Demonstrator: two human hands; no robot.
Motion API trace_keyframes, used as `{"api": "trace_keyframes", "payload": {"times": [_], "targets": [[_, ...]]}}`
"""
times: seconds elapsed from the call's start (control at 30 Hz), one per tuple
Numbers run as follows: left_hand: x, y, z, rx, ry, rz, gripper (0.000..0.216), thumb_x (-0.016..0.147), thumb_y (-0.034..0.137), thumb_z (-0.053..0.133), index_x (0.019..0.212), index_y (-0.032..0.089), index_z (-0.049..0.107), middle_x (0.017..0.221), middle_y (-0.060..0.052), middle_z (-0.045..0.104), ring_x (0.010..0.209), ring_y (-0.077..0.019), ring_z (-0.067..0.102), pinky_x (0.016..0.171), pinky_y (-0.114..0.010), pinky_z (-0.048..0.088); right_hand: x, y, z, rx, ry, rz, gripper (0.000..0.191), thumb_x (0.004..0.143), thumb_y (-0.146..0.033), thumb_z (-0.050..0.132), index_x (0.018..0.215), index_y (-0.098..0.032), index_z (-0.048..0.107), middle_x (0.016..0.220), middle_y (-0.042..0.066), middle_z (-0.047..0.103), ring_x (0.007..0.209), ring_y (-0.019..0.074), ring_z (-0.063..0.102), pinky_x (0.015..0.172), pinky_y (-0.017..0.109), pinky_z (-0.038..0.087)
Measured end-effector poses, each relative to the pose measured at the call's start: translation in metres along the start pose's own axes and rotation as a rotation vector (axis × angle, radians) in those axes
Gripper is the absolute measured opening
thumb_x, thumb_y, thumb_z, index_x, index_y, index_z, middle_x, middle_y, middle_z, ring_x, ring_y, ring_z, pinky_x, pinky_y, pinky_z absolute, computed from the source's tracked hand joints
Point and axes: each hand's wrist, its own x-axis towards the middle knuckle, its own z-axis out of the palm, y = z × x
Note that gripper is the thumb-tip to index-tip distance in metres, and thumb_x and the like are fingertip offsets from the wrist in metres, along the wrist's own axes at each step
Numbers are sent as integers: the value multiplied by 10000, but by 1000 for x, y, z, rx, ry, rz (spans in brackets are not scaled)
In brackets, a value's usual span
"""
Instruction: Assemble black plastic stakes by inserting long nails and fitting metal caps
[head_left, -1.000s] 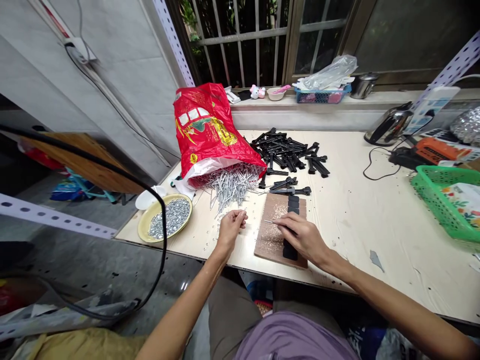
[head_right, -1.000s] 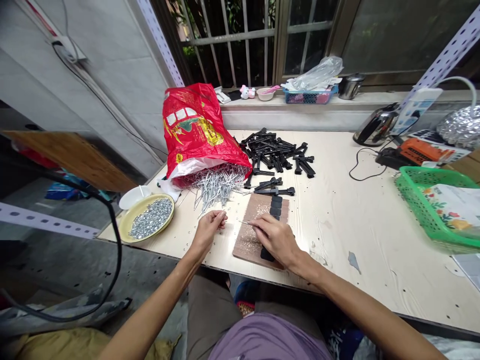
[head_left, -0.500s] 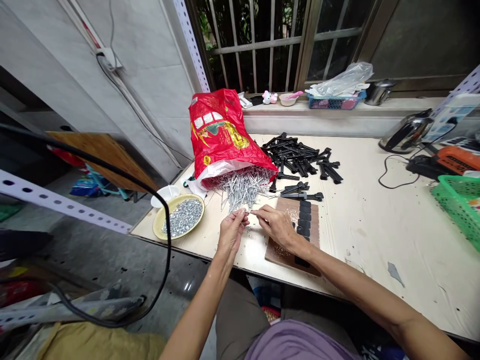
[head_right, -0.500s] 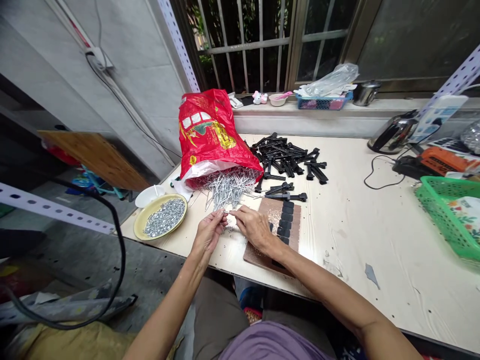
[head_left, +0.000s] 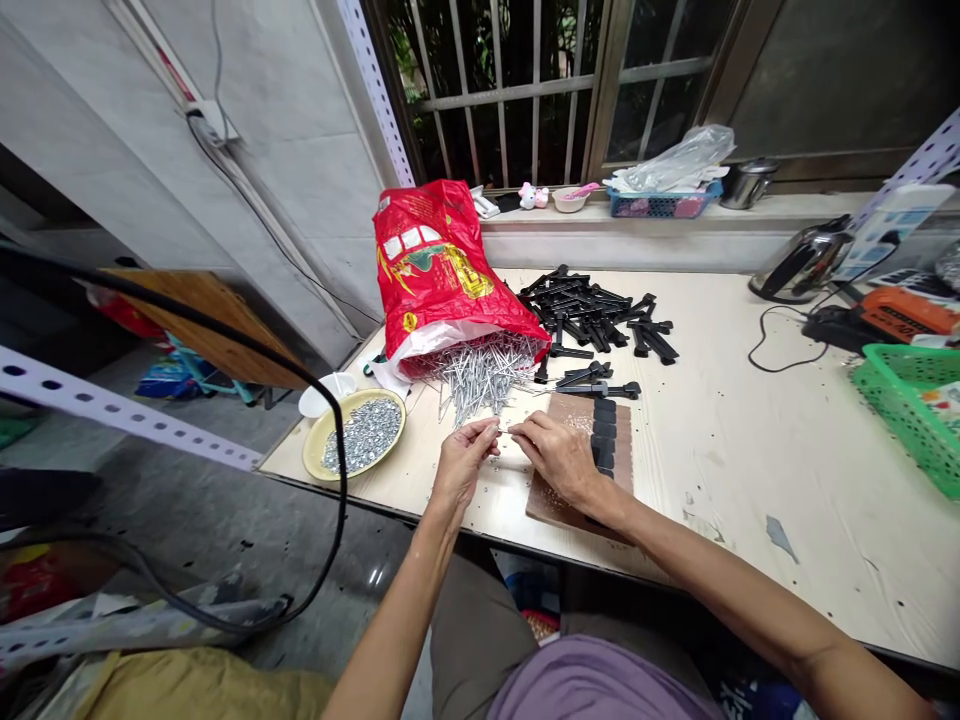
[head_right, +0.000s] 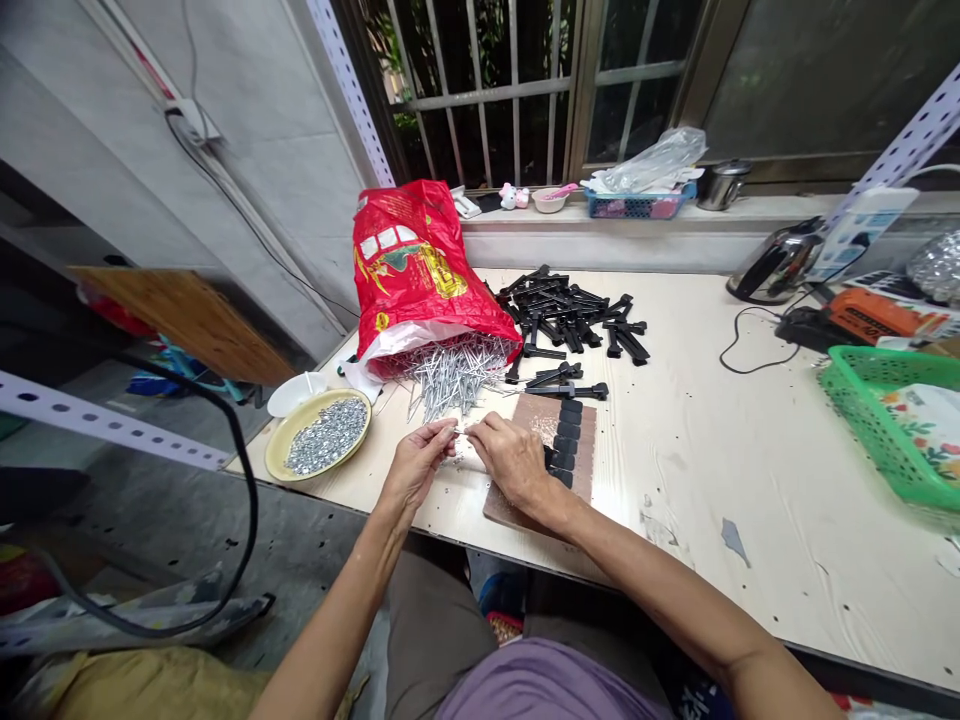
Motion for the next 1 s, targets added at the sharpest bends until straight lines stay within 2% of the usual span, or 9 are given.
{"api": "trace_keyframes", "payload": {"times": [0.27,0.63,0.77,1.0], "targets": [[-1,-5,9,-49,-3,-7,319,573,281,811,822,112,703,686,-21,659,570,-63,542,581,-202,447,-2,-4,-6,-60,45,45,232,965,-293,403,981,-201,616,901,44,636,808,153,587,660,248,356],[1,-13,16,-154,10,-32,319,579,246,819,835,98,698,699,-20,661,567,-50,546,575,-179,440,-5,1,9,-167,198,24,181,949,-300,450,905,-211,601,833,10,641,739,141,560,649,272,296],[0,-14,18,-147,32,-10,314,577,248,819,831,106,700,697,-21,665,564,-54,546,575,-188,444,-4,2,8,-161,192,46,216,957,-292,432,878,-202,611,802,15,643,716,140,554,641,276,285],[0,-15,19,-126,26,-17,323,571,259,820,828,102,700,692,-24,668,554,-57,544,569,-192,441,-5,3,5,-149,135,54,226,958,-310,425,914,-210,623,879,36,626,734,134,559,605,267,279]]}}
